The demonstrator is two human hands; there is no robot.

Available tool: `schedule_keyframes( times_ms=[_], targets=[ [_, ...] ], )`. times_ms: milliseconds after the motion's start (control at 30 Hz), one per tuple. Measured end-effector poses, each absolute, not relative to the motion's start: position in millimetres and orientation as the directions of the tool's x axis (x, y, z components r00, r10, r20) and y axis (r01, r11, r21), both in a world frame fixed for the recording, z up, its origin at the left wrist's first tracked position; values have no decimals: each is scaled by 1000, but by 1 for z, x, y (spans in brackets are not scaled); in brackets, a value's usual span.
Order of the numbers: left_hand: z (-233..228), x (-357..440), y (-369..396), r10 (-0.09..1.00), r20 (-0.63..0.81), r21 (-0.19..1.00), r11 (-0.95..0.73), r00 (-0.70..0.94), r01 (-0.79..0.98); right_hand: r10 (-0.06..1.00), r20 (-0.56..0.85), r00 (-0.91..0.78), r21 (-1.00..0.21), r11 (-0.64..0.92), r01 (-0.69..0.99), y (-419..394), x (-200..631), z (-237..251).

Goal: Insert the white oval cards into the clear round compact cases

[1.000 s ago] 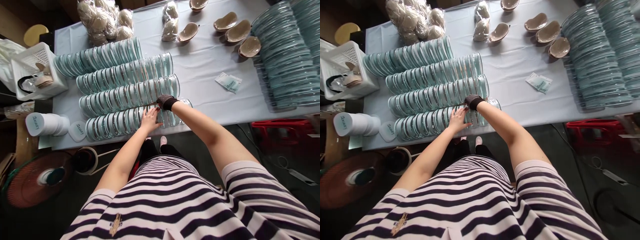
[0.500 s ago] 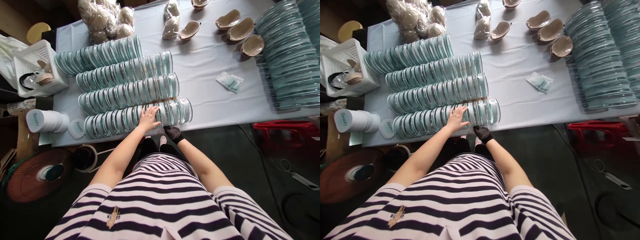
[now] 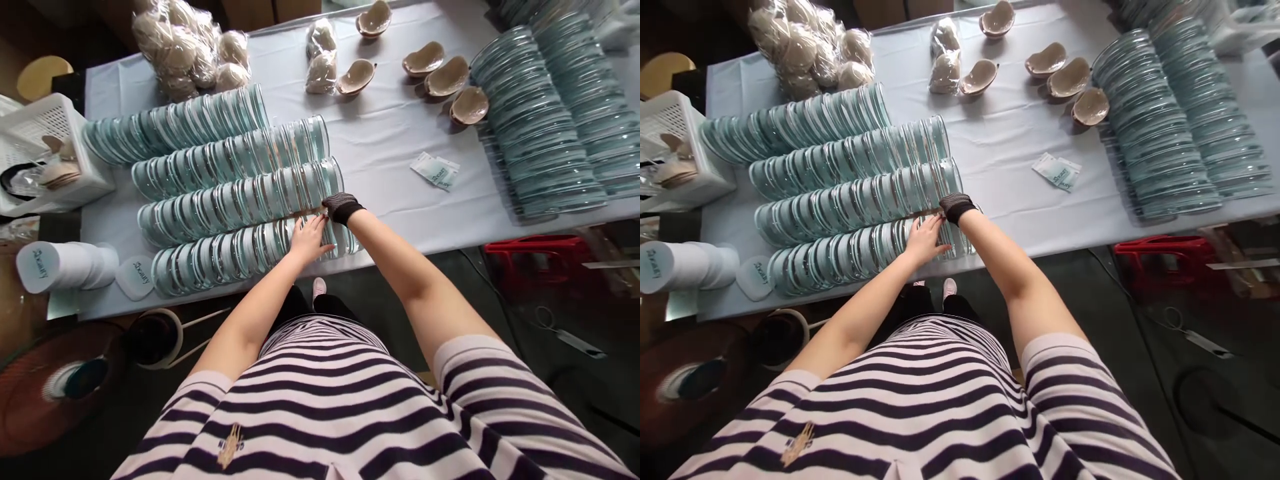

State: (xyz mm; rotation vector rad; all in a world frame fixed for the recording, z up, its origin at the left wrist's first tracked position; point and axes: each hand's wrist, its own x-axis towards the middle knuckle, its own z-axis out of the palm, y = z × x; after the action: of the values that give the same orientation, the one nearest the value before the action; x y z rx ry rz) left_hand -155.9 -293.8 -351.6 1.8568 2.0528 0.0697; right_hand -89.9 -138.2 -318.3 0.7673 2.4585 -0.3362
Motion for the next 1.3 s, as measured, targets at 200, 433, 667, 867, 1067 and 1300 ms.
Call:
schedule_keyframes(
  times_ms=[200, 433, 667, 867, 1067, 1300],
  targets=[
    [-353, -160, -295, 971, -231, 268, 133, -70, 954, 274, -664, -696, -70, 904, 423, -122, -121, -325],
    [-350, -161, -295, 969, -236, 273, 143, -78, 951, 387, -404, -829, -295, 802, 519, -143, -59, -317],
    [-349, -162, -295, 967, -245, 236, 131, -72, 963, 404, -313, -860, -383, 775, 503, -226, 24, -359],
    [-345, -165, -297, 957, -283, 200, 131, -70, 971, 482, -408, -775, -322, 719, 616, -271, 44, -423],
    [-337, -150, -284, 964, -267, 232, 71, -7, 970, 700, -193, -687, -353, 604, 714, -233, 49, -381],
    [-349, -115, -256, 963, -271, 214, 56, 5, 975, 601, -479, -640, -120, 678, 725, -110, -42, -312]
  ],
)
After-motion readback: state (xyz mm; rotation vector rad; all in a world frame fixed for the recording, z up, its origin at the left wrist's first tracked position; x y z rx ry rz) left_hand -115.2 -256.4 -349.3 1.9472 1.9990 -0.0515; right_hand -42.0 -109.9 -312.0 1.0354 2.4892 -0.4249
